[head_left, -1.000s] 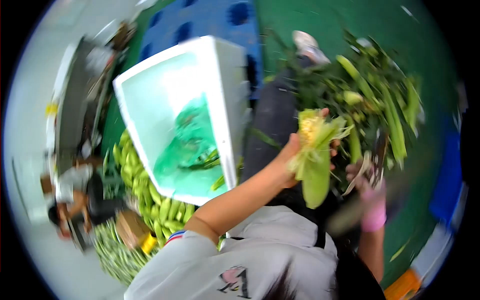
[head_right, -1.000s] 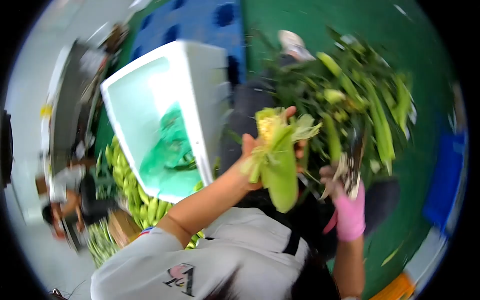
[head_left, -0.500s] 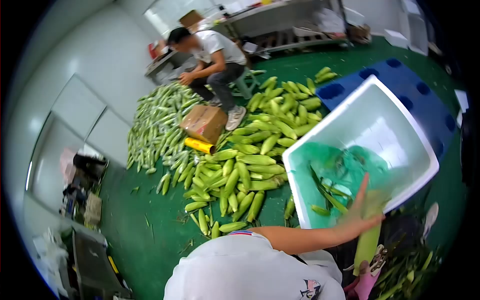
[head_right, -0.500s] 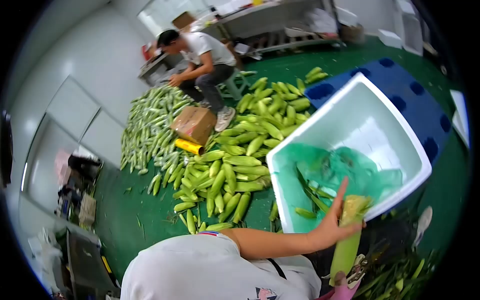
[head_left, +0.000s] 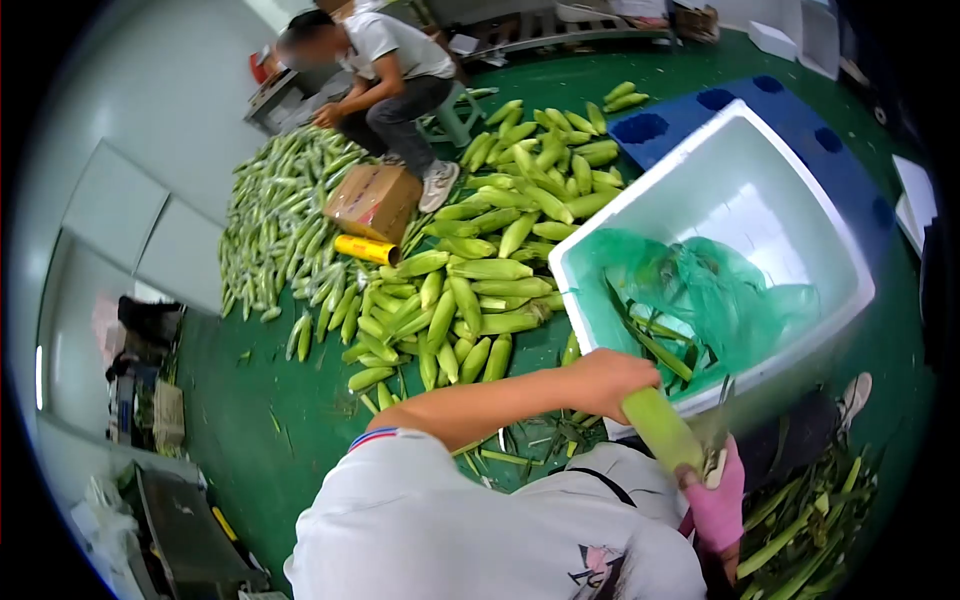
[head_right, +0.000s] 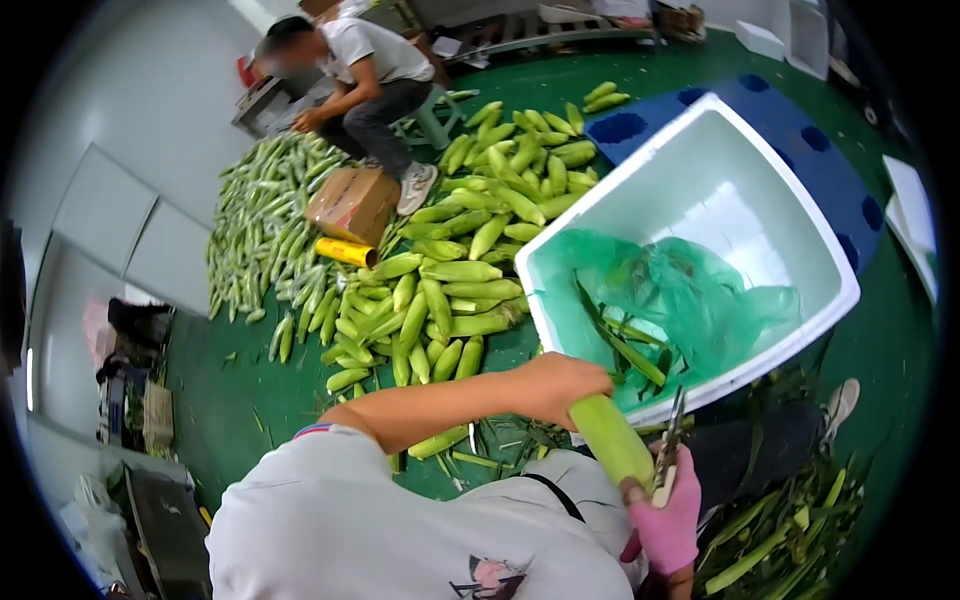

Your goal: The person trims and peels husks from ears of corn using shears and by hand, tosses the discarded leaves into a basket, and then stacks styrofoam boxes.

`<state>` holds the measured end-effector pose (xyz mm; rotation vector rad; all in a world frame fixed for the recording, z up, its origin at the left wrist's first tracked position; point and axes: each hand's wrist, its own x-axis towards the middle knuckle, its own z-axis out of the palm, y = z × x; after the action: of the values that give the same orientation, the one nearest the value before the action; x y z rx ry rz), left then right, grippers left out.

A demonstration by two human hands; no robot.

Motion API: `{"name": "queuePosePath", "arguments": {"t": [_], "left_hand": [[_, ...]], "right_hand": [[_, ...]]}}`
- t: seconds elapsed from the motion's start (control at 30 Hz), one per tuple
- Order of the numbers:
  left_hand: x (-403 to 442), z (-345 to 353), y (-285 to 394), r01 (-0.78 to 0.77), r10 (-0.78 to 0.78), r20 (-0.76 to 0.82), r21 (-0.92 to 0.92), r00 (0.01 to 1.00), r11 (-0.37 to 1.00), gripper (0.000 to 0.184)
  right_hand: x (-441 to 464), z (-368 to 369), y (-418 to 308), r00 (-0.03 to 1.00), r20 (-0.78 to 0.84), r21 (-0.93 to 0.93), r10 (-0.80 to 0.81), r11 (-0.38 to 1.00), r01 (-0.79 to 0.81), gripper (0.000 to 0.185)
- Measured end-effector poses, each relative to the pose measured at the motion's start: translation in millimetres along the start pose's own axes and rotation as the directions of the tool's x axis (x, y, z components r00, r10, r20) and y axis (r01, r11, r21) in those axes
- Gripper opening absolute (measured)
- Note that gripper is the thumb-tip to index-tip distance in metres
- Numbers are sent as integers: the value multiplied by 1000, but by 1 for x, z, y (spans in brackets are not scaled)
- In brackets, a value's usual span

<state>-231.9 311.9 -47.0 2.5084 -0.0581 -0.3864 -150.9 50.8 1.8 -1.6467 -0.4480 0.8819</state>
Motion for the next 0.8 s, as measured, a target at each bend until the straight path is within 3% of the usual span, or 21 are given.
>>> {"name": "queuePosePath", "arguments": {"t": [0.07, 0.1, 0.13, 0.17, 0.2, 0.23, 0.27, 0.33, 0.4, 0.43, 0.47, 0.5, 0.53, 0.57, 0.6, 0.63, 0.7, 0.77, 0.8], "left_hand": [[-22, 17, -49, 43, -113, -188, -339, 976, 940, 59], [-29, 32, -99, 123, -232, -285, -354, 930, 927, 56], [-41, 26, -130, 254, -411, -425, -378, 807, 890, 51], [-54, 40, -185, 535, -652, -512, -378, 560, 756, 49], [-72, 43, -235, 541, -834, -434, -635, 341, 552, 47], [-88, 43, -280, 492, -958, -254, -822, 133, 286, 40], [-103, 40, -316, 446, -983, -184, -878, 22, 175, 37], [-104, 44, -357, -64, -972, -150, -984, -182, 164, 38], [-37, 35, -321, -256, -847, -346, -846, -403, 467, 35], [-2, 42, -294, -228, -781, -575, -749, -245, 623, 28], [31, 51, -271, -243, -792, -595, -795, 136, 556, 24], [69, 73, -253, -188, -766, -552, -833, 330, 520, 17], [114, 108, -272, 96, -742, -303, -892, 598, 441, 20], [185, 165, -299, 544, -630, -239, -340, 739, 767, 22], [211, 165, -298, 691, -703, -292, -163, 648, 704, 25], [239, 199, -350, 663, -511, -501, 182, 698, 726, 27], [269, 156, -349, 637, -613, -187, 337, 767, 694, 33], [293, 125, -322, 623, -605, -183, 375, 775, 686, 39], [303, 126, -332, 673, -644, -233, 70, 729, 736, 41]], "right_hand": [[-5, -4, 4, 986, -79, 324, 145, 939, -112, 48], [-12, -11, 7, 987, -139, 357, 79, 934, -24, 48], [-17, -23, 14, 986, -163, 391, 36, 920, 32, 52], [-25, -30, 17, 969, -243, 408, 44, 911, 61, 54], [-32, -35, 19, 950, -309, 421, 49, 903, 90, 56], [-38, -42, 28, 931, -352, 435, 94, 898, 74, 57], [-48, -49, 40, 912, -388, 452, 136, 890, 60, 58], [-62, -58, 76, 869, -440, 508, 227, 861, 33, 56], [-74, -61, 105, 814, -466, 616, 347, 788, 17, 54], [-80, -57, 110, 796, -512, 610, 323, 789, 72, 52], [-81, -56, 108, 779, -517, 631, 354, 773, 68, 51], [-84, -56, 104, 763, -520, 652, 383, 755, 65, 51], [-86, -55, 98, 748, -520, 675, 412, 735, 63, 51], [-78, -52, 78, 721, -582, 684, 376, 706, 184, 50], [-83, -58, 80, 684, -610, 643, 399, 754, 133, 50], [-86, -61, 74, 669, -630, 610, 395, 785, 110, 50], [-101, -70, 83, 689, -621, 582, 374, 808, 87, 47], [-107, -68, 91, 627, -662, 569, 411, 820, 62, 48], [-109, -66, 95, 596, -679, 564, 428, 824, 51, 48]]}}
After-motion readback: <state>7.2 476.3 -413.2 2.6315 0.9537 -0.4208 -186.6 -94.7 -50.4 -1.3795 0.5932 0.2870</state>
